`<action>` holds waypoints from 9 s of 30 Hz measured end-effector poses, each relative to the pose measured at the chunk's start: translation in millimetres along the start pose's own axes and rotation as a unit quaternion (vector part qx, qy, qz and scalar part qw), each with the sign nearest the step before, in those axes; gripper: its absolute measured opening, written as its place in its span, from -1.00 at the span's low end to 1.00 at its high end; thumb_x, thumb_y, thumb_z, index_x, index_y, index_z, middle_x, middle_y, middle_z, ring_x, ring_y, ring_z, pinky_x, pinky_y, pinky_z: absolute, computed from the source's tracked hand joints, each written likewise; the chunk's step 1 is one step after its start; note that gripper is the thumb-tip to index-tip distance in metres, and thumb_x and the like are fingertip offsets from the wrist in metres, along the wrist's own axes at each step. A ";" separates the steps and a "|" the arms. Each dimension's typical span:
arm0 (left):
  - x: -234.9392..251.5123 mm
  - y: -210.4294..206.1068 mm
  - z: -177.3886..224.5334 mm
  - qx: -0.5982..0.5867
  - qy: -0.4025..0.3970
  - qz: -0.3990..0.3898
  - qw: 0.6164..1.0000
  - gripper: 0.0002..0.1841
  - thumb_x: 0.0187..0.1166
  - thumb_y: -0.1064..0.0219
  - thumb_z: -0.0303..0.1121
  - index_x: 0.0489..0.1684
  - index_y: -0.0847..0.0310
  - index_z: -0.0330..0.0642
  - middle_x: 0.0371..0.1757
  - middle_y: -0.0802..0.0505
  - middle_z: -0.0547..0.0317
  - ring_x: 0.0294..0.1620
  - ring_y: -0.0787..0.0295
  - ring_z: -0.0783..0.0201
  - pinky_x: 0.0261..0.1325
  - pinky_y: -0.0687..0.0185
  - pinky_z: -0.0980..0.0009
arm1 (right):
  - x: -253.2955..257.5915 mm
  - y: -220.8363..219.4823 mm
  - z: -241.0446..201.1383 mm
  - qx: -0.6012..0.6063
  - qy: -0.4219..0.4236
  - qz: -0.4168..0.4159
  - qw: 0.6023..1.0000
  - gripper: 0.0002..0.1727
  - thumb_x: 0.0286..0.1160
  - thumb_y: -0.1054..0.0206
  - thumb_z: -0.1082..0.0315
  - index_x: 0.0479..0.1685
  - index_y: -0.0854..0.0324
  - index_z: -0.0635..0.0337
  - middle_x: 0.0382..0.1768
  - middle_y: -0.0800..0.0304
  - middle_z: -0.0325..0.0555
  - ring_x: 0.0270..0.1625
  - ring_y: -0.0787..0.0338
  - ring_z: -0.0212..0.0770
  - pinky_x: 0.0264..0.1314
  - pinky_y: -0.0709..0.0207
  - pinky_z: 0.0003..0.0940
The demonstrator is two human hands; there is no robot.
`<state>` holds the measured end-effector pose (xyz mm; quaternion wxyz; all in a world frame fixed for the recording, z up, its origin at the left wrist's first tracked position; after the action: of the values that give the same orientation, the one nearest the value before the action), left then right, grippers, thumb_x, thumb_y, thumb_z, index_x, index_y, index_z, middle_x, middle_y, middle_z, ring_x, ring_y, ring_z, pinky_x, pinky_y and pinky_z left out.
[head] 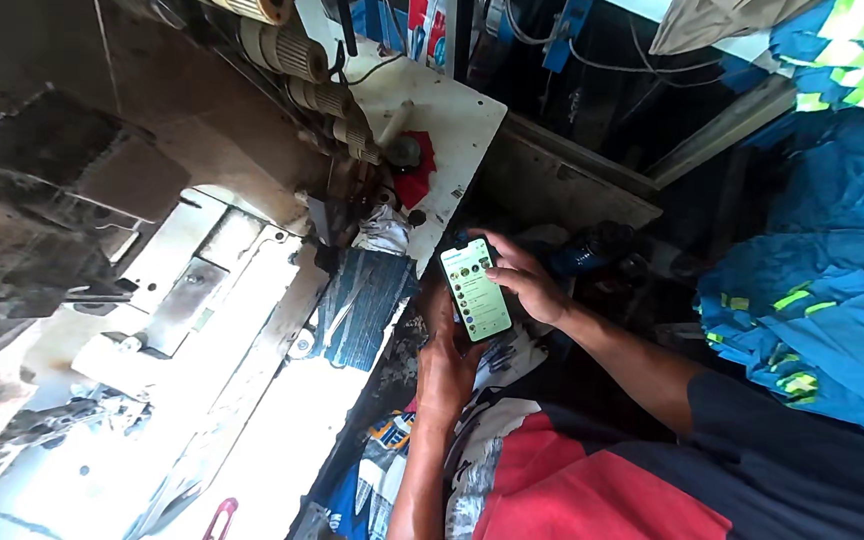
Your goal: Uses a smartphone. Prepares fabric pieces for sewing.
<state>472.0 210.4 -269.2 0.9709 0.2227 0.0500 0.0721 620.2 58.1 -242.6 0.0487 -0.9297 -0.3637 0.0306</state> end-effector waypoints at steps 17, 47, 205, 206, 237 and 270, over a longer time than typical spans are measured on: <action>0.2 -0.8 3.1 -0.068 -0.013 0.012 0.998 0.00 0.34 -0.64 -0.42 0.86 -0.06 -0.20 0.00 -0.93 0.22 -0.12 -0.93 0.36 0.04 -0.93 0.33 | -2.8 3.6 -7.3 0.002 -0.017 -0.009 1.000 -0.28 0.68 0.00 0.34 0.89 -0.03 -0.14 0.40 -0.69 0.10 0.24 -0.81 0.02 0.13 -0.79 -0.01; 2.1 -2.9 6.1 -0.105 0.000 -0.001 0.994 -0.02 0.34 -0.63 -0.47 0.84 -0.09 -0.26 0.03 -0.93 0.18 -0.08 -0.93 0.32 0.07 -0.93 0.33 | -6.4 5.6 -13.1 0.019 -0.025 -0.002 0.999 -0.27 0.66 0.00 0.35 0.89 -0.03 -0.11 0.34 -0.72 0.14 0.18 -0.85 0.04 0.07 -0.80 -0.04; 1.6 -3.0 12.4 -0.066 -0.036 0.044 0.996 -0.06 0.35 -0.61 -0.45 0.83 -0.14 -0.25 -0.02 -0.93 0.18 -0.13 -0.92 0.34 0.03 -0.93 0.32 | -39.6 -10.8 0.2 -0.042 -0.101 -0.026 0.994 0.40 0.25 -0.64 0.43 0.96 0.49 -0.33 0.28 -0.75 0.03 -0.27 -0.86 -0.17 -0.32 -0.81 -0.32; 1.6 -3.1 12.0 -0.067 -0.036 0.045 0.996 -0.06 0.35 -0.61 -0.45 0.83 -0.14 -0.25 -0.02 -0.93 0.18 -0.14 -0.92 0.34 0.02 -0.93 0.32 | -39.6 -10.5 -0.5 -0.041 -0.103 -0.027 0.993 0.40 0.25 -0.65 0.43 0.96 0.49 -0.34 0.28 -0.75 0.04 -0.28 -0.86 -0.16 -0.34 -0.81 -0.32; 1.3 2.6 9.3 -0.079 -0.033 0.057 0.995 -0.05 0.37 -0.62 -0.43 0.85 -0.12 -0.17 -0.02 -0.92 0.21 -0.11 -0.92 0.34 0.05 -0.93 0.32 | -33.9 -14.7 -4.0 -0.021 -0.078 -0.052 0.995 0.37 0.22 -0.51 0.63 0.96 0.46 -0.31 0.46 -0.64 0.04 0.18 -0.86 -0.01 -0.02 -0.88 -0.16; -1.2 -2.4 11.3 -0.120 -0.022 0.008 0.992 -0.02 0.35 -0.64 -0.43 0.85 -0.09 -0.26 0.01 -0.91 0.12 -0.10 -0.92 0.26 0.05 -0.93 0.27 | -39.4 -6.7 9.6 0.012 -0.015 0.021 1.000 -0.18 0.64 -0.25 -0.17 0.79 -0.12 0.02 0.44 -0.64 -0.02 0.42 -0.71 -0.12 0.48 -0.65 -0.04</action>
<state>472.6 203.3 -260.1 0.9909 0.1065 0.0176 0.0800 585.9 36.9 -250.6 0.0541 -0.9358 -0.3447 0.0498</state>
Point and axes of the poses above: each hand's wrist, its own x-axis towards the middle knuckle, its own y-axis out of the back of the hand, z = x × y, the point moved 1 cm from there along x, towards the middle knuckle
